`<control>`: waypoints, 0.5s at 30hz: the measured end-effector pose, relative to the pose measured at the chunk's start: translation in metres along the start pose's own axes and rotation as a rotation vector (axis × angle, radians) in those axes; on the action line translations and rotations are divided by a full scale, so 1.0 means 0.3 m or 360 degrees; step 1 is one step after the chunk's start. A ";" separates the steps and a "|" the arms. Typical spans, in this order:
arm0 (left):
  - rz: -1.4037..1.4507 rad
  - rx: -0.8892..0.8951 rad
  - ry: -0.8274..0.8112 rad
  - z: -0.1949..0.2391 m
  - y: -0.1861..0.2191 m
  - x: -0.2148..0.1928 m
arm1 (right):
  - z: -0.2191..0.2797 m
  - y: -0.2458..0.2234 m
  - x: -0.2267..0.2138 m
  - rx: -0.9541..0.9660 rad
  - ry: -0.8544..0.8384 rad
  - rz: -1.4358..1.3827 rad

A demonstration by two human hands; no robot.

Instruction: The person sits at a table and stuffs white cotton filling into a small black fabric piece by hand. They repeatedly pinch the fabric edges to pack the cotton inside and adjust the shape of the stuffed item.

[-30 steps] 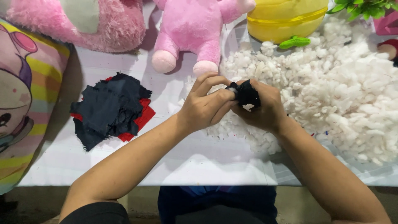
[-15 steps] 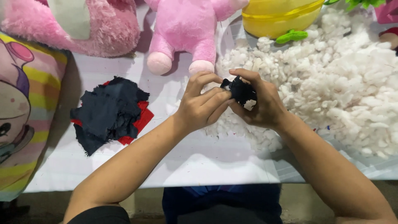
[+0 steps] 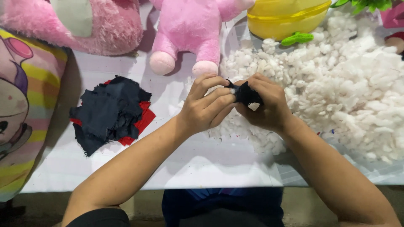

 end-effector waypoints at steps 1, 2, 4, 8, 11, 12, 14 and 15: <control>0.0008 -0.0001 -0.0006 0.004 -0.003 0.000 | 0.003 -0.003 0.003 0.0008 0.0006 0.0000; 0.0037 -0.0014 -0.0021 0.008 -0.008 0.000 | 0.005 -0.008 0.006 -0.0004 0.0028 -0.0001; 0.0071 -0.0021 -0.0031 0.008 -0.018 0.001 | 0.012 -0.004 0.004 -0.0019 0.0053 0.0006; 0.0021 0.0035 0.0008 0.002 -0.007 -0.011 | 0.028 0.008 0.010 0.0034 0.0027 -0.0137; -0.0025 0.0039 0.0027 0.006 -0.013 -0.014 | 0.016 -0.007 0.005 -0.0013 0.0004 -0.0133; -0.0030 0.0032 0.0027 0.009 -0.013 -0.014 | 0.014 -0.012 0.002 -0.0001 -0.0028 -0.0108; -0.0035 0.0015 0.0043 0.000 -0.007 -0.021 | 0.023 -0.010 0.009 0.0029 -0.0017 -0.0139; -0.0030 0.0008 0.0061 -0.007 -0.010 -0.021 | 0.026 -0.006 0.009 0.0059 0.0004 -0.0162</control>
Point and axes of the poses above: each hand's wrist, its own z-axis away from the middle knuckle, its own x-axis out of the palm, y = z × x, the point moved 4 cm from there along -z, towards the middle knuckle, and after that the axes turned 8 degrees about x, right-handed, at the moved point
